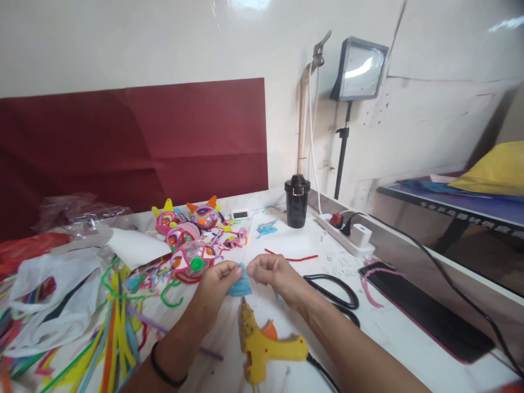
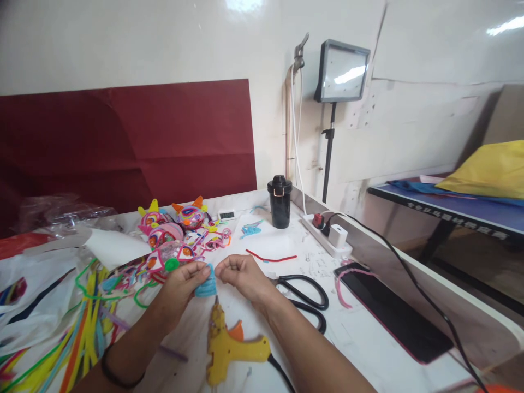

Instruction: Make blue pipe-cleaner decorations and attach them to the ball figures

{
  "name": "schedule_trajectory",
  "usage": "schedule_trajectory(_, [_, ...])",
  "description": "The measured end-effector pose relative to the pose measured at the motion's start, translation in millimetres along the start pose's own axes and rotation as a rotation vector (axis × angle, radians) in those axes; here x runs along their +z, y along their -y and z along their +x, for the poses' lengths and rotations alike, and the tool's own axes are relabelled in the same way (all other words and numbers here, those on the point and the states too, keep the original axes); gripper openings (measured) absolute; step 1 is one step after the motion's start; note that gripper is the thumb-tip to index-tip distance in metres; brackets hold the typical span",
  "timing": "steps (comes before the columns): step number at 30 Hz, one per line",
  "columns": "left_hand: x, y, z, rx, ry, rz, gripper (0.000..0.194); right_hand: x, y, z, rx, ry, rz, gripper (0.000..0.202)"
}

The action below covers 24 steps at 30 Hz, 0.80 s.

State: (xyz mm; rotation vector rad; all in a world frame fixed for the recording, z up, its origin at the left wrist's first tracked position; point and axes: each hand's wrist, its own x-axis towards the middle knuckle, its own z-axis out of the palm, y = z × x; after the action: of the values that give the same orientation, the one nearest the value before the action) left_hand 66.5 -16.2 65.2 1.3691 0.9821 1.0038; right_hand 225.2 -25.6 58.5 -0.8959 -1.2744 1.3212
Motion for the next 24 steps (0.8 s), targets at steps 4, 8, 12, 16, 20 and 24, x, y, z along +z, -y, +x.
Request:
schedule_trajectory(4, [-1.0, 0.3, -1.3, 0.018, 0.050, 0.001, 0.027, -2.2, 2.3, -0.9, -0.004, 0.028, -0.003, 0.010])
schedule_trajectory(8, [-0.9, -1.5, -3.2, 0.011, 0.083, -0.021, 0.026, -4.0, 4.0, -1.4, -0.004, 0.052, 0.030, 0.016])
schedule_trajectory(12, [0.0, -2.1, -4.8, -0.003, 0.118, -0.041, 0.026, -6.8, 2.8, -1.3, 0.008, 0.078, 0.058, 0.027])
schedule_trajectory(16, [1.1, -1.9, -6.2, -0.007, 0.127, -0.052, 0.025, -7.8, 0.2, -0.8, 0.020, 0.090, 0.086, 0.031])
schedule_trajectory(20, [2.7, -2.1, -6.9, 0.018, 0.082, -0.061, 0.023, -6.0, 0.5, -1.1, 0.024, 0.067, 0.110, 0.030])
schedule_trajectory(24, [4.2, -1.6, -6.5, 0.047, 0.048, -0.078, 0.021, -6.2, 0.2, -0.8, 0.035, 0.062, 0.137, 0.029])
